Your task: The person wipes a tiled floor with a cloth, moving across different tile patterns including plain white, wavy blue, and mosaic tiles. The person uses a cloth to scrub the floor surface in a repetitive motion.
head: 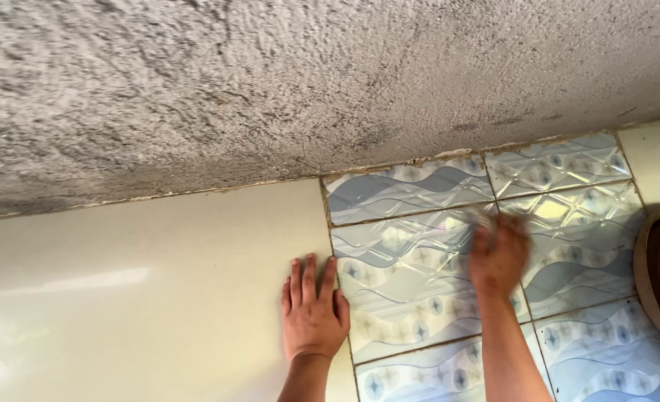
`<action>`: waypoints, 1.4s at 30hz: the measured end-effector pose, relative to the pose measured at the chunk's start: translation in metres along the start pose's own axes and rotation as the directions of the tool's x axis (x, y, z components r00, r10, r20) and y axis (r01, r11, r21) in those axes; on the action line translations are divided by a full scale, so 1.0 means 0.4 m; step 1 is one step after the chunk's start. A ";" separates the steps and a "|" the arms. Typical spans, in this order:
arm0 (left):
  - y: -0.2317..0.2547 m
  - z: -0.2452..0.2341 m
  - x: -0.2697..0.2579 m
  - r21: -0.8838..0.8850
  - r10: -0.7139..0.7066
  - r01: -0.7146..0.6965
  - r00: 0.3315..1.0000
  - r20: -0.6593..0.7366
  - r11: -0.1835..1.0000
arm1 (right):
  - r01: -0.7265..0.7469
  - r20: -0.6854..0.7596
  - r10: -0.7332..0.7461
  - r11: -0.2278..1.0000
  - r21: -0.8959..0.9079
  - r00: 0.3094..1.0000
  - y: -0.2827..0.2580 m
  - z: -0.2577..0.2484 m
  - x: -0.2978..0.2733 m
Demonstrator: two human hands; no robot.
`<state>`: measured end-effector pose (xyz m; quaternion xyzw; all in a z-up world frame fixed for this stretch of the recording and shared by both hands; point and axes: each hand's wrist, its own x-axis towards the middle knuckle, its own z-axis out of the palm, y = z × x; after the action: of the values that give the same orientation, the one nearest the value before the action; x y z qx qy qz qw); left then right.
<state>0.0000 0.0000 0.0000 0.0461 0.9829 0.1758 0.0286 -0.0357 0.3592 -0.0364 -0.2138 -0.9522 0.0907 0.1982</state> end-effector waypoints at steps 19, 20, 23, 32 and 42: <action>-0.110 -0.057 -0.074 -0.066 0.376 -0.373 0.926 0.029 0.925 | -0.409 0.411 0.027 0.171 0.896 0.911 -0.507 -0.026 -0.282; -0.134 -0.074 -0.078 -0.022 0.338 -0.338 0.940 0.035 0.941 | -0.359 0.350 0.080 0.275 0.892 0.933 -0.516 -0.030 -0.279; -0.240 -0.147 -0.067 0.081 0.177 -0.185 0.979 0.099 0.979 | -0.228 0.244 0.045 0.547 0.805 0.969 -0.545 -0.048 -0.285; -0.455 -0.235 0.109 0.191 -0.318 0.296 0.943 0.097 0.936 | 0.134 0.313 -0.131 0.991 0.011 0.941 -0.643 -0.031 -0.197; -0.248 -0.132 0.121 -0.084 0.204 -0.206 0.979 -0.027 0.975 | 0.204 0.213 -0.236 0.965 0.163 0.948 -0.662 0.094 -0.149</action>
<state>-0.0600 -0.1059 0.0129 0.1445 0.9646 0.2204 0.0034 -0.1001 0.0931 -0.0226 -0.0798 -0.9780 0.1581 0.1098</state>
